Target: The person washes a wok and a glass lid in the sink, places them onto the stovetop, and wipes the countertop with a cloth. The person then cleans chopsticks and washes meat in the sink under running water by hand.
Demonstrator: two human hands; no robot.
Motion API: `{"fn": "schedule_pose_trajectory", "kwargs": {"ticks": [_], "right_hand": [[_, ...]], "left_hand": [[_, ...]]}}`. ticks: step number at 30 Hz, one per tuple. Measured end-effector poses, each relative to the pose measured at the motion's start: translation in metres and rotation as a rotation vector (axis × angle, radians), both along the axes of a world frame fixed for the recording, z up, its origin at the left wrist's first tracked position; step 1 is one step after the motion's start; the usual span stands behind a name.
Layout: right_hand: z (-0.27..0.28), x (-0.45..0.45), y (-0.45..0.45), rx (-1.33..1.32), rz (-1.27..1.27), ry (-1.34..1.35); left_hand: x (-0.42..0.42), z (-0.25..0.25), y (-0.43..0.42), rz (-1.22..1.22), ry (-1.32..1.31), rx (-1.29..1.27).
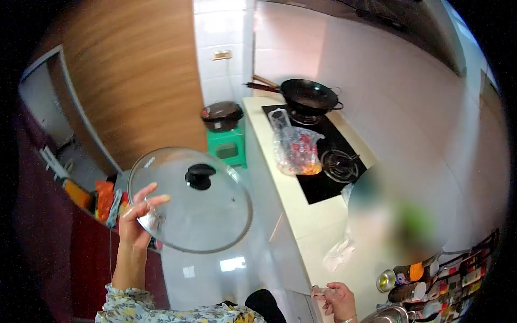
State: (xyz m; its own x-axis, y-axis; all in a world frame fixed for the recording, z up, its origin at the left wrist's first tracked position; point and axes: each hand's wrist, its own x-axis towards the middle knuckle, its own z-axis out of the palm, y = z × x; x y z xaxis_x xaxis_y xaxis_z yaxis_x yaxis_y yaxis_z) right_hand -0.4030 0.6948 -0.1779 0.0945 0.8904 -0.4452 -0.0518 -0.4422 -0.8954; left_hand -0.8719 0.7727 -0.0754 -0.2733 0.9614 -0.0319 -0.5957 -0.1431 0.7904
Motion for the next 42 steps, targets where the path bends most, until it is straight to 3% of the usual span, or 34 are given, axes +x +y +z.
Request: {"fn": "schedule_pose_trajectory", "kwargs": {"ticks": [5,6,8,11,14,15,16,19,21,23,25,31,32,35,42], "right_hand": [[-0.016,0.002,0.059,-0.007,-0.161,-0.023],[-0.019,0.012,0.075,-0.017,-0.103,0.085],[-0.048,0.012,0.111,0.016,-0.188,0.057],[-0.04,-0.013,0.159,0.122,-0.294,0.178],[-0.019,-0.02,0.185,0.125,-0.198,0.037],[-0.008,-0.024,0.193,0.125,-0.206,0.02],[0.005,-0.031,0.199,0.056,-0.303,-0.026],[0.016,-0.047,0.212,-0.017,-0.494,-0.125],[0.02,-0.066,0.22,0.003,-0.735,-0.028],[0.017,-0.083,0.225,0.012,-0.793,-0.031],[0.009,-0.101,0.231,-0.044,-0.981,-0.004],[0.009,-0.143,0.262,-0.164,-1.032,-0.024],[-0.022,-0.13,0.231,-0.068,-1.034,-0.018],[-0.051,-0.13,0.223,0.033,-1.05,-0.036],[-0.052,-0.122,0.224,0.05,-1.095,-0.019]], "left_hand": [[0.043,0.016,0.169,-0.115,-0.046,0.175],[0.054,0.018,0.199,-0.109,-0.074,0.19],[0.067,0.03,0.265,-0.195,-0.118,0.185],[0.09,0.032,0.369,-0.319,-0.245,0.217],[0.12,0.021,0.477,-0.354,-0.345,0.221],[0.145,0.037,0.49,-0.25,-0.282,0.155],[0.149,0.013,0.545,-0.288,-0.291,0.177],[0.189,0.005,0.631,-0.289,-0.322,0.083],[0.214,-0.021,0.695,-0.277,-0.309,0.028],[0.227,-0.042,0.737,-0.315,-0.313,0.012],[0.241,-0.049,0.754,-0.237,-0.284,-0.122],[0.256,-0.101,0.809,-0.359,-0.375,-0.21],[0.255,-0.092,0.771,-0.344,-0.41,-0.134],[0.252,-0.106,0.783,-0.385,-0.498,-0.092],[0.239,-0.099,0.787,-0.405,-0.5,-0.049]]}}
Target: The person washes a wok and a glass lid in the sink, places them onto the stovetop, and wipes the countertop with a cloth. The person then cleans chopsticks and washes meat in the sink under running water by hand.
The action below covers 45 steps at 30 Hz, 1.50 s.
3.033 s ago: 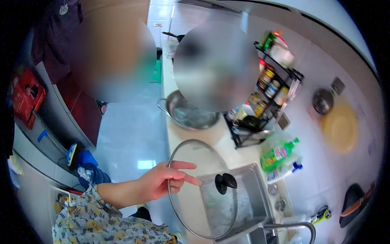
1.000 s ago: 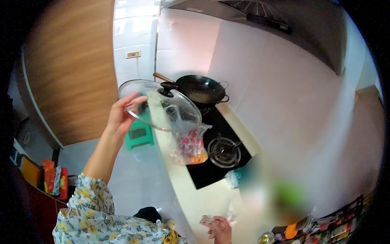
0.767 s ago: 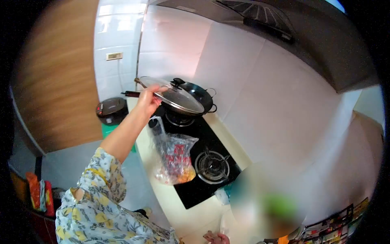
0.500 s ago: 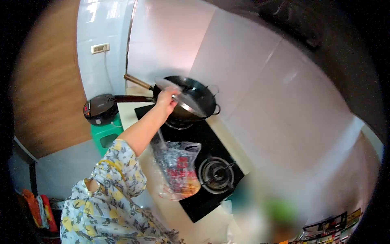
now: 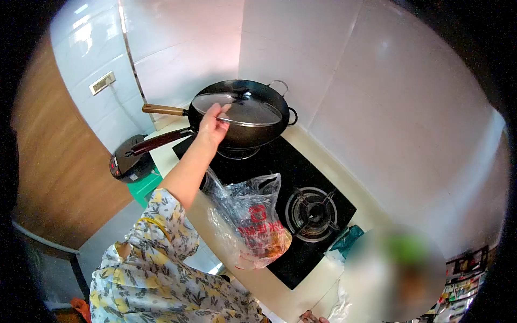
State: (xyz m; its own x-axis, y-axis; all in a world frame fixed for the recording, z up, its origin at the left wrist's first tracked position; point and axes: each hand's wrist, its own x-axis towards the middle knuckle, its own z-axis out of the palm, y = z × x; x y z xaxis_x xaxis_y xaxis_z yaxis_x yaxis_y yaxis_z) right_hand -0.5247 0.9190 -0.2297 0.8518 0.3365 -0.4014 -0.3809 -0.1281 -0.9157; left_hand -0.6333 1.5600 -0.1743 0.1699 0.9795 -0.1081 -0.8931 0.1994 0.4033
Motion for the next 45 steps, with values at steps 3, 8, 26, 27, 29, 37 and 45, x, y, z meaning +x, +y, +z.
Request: {"fn": "schedule_pose_trajectory", "kwargs": {"ticks": [3,8,26,27,29,37,45], "right_hand": [[0.002,0.007,0.012,0.017,-0.034,0.006],[0.005,0.014,0.023,0.027,-0.02,-0.001],[-0.001,-0.01,0.04,0.057,-0.072,0.01],[0.004,-0.013,0.041,0.04,-0.1,0.047],[0.006,-0.02,0.035,0.023,-0.141,0.077],[0.012,-0.026,-0.007,0.391,-0.322,0.122],[0.012,-0.03,-0.131,0.749,-0.224,0.12]], "left_hand": [[-0.002,0.001,-0.007,0.032,0.214,-0.069],[-0.033,0.01,-0.025,-0.029,0.83,0.02],[-0.07,0.02,-0.057,0.265,2.651,0.76],[-0.066,0.015,-0.052,0.309,2.645,0.843],[-0.061,0.002,-0.057,0.632,2.257,1.037],[0.002,-0.003,-0.278,-0.439,1.254,1.486],[0.066,-0.046,-0.565,-1.284,0.795,1.506]]}}
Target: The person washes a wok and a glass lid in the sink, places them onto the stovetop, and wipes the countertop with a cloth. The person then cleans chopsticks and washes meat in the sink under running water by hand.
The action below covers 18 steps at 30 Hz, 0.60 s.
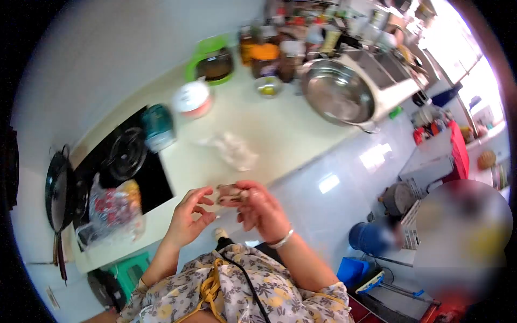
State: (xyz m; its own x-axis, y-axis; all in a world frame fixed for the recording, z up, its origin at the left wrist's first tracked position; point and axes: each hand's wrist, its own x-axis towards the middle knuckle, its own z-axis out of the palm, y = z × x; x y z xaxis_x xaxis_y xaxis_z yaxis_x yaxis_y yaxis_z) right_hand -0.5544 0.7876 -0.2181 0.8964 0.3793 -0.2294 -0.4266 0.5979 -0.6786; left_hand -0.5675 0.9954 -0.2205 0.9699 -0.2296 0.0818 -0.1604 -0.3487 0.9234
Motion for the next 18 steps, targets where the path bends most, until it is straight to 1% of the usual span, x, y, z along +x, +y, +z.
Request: {"fn": "schedule_pose_trajectory", "kwargs": {"ticks": [2,3,5,6,8,10,11,12,13,15,16,18], "right_hand": [[-0.01,-0.003,-0.058,-0.018,0.057,-0.106],[-0.013,-0.003,-0.092,0.003,0.046,-0.096],[-0.012,-0.004,-0.16,-0.04,0.002,-0.122],[-0.012,-0.005,-0.188,-0.081,-0.033,-0.135],[-0.008,-0.009,-0.243,-0.079,-0.064,-0.127],[0.001,-0.009,-0.293,-0.17,-0.167,-0.167],[0.005,-0.008,-0.313,-0.208,-0.231,-0.165],[0.0,-0.005,-0.333,-0.202,-0.228,-0.168],[-0.009,-0.002,-0.353,-0.251,-0.28,-0.216],[-0.027,0.01,-0.388,-0.341,-0.346,-0.262],[-0.029,0.015,-0.407,-0.344,-0.318,-0.222],[-0.026,0.035,-0.437,-0.377,-0.331,-0.234]], "left_hand": [[0.014,-0.012,-0.07,-0.052,0.137,-0.156],[0.021,-0.012,-0.114,-0.071,0.123,-0.153],[0.03,-0.004,-0.185,-0.082,0.397,-0.441],[0.035,-0.003,-0.215,-0.107,0.403,-0.416],[0.046,-0.002,-0.268,-0.175,0.4,-0.37],[0.057,0.008,-0.32,-0.174,0.389,-0.379],[0.063,0.007,-0.339,-0.21,0.314,-0.369],[0.069,0.007,-0.355,-0.239,0.239,-0.35],[0.076,0.008,-0.368,-0.235,0.236,-0.341],[0.097,0.012,-0.39,-0.34,0.02,-0.333],[0.107,0.018,-0.403,-0.338,0.019,-0.323],[0.125,0.037,-0.429,-0.362,0.234,-0.552]]}}
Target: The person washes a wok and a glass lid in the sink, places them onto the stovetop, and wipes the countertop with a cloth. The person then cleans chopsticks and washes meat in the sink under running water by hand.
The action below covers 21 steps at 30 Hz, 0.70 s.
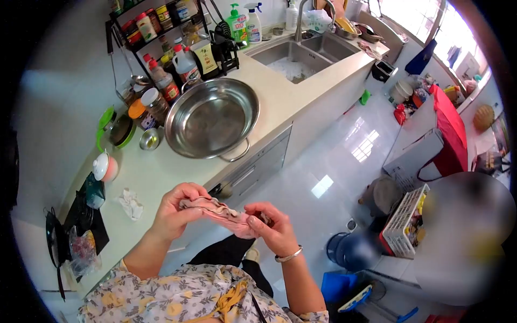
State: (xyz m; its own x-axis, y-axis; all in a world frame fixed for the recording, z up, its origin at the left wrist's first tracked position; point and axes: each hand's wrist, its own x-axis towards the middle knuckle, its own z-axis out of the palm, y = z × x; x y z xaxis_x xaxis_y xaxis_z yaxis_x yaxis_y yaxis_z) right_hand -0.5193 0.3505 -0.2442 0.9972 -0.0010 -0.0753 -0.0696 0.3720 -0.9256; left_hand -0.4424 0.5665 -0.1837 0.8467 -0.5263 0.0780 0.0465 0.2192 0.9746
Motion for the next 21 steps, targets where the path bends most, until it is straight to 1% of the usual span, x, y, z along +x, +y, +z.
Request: {"fn": "schedule_pose_trajectory", "kwargs": {"ticks": [1,3,4,5,6,7,8,9,10,11,12,13,14,15,16,18,19,20,21], "right_hand": [[0.0,0.016,-0.016,-0.004,0.01,-0.003],[0.001,0.05,-0.047,-0.317,0.088,-0.276],[0.006,0.066,-0.062,-0.331,0.104,-0.281],[0.017,0.081,-0.078,-0.387,0.125,-0.213],[0.028,0.097,-0.094,-0.447,0.143,-0.136],[0.043,0.115,-0.11,-0.57,0.168,-0.13],[0.049,0.132,-0.123,-0.603,0.195,-0.105],[0.053,0.145,-0.135,-0.487,0.218,-0.064],[0.054,0.156,-0.147,-0.366,0.241,-0.014],[0.059,0.169,-0.156,-0.357,0.237,0.086],[0.054,0.19,-0.172,-0.361,0.251,0.092],[0.042,0.211,-0.19,-0.562,0.161,-0.136],[0.033,0.225,-0.205,-0.756,0.066,-0.355],[0.027,0.24,-0.217,-0.704,0.041,-0.332],[0.027,0.247,-0.225,-0.695,0.042,-0.332],[0.037,0.268,-0.232,-0.282,0.071,0.059],[0.038,0.279,-0.238,-0.253,0.193,0.087],[0.035,0.292,-0.242,-0.241,0.219,0.073],[0.028,0.304,-0.245,-0.362,0.294,-0.046]], "left_hand": [[0.01,0.003,-0.011,-0.014,0.048,-0.053],[0.033,0.001,-0.027,-0.024,0.052,-0.088],[0.048,0.0,-0.037,-0.046,0.054,-0.121],[0.064,0.003,-0.05,-0.061,0.069,-0.209],[0.082,0.004,-0.062,-0.055,0.07,-0.236],[0.099,0.004,-0.075,-0.017,0.136,-0.28],[0.117,0.007,-0.09,0.027,0.208,-0.331],[0.131,0.013,-0.107,0.132,0.239,-0.266],[0.148,0.008,-0.119,0.074,0.265,-0.321],[0.161,0.005,-0.134,0.065,0.196,-0.336],[0.178,0.004,-0.149,0.044,0.107,-0.334],[0.196,0.004,-0.163,0.048,0.115,-0.33],[0.207,0.004,-0.177,0.109,0.184,-0.366],[0.214,0.004,-0.188,0.172,0.25,-0.398],[0.221,0.006,-0.198,0.175,0.25,-0.39],[0.234,0.013,-0.211,0.222,0.327,-0.475],[0.237,0.013,-0.218,0.262,0.302,-0.465],[0.242,0.014,-0.224,0.288,0.286,-0.456],[0.243,0.013,-0.23,0.32,0.214,-0.426]]}}
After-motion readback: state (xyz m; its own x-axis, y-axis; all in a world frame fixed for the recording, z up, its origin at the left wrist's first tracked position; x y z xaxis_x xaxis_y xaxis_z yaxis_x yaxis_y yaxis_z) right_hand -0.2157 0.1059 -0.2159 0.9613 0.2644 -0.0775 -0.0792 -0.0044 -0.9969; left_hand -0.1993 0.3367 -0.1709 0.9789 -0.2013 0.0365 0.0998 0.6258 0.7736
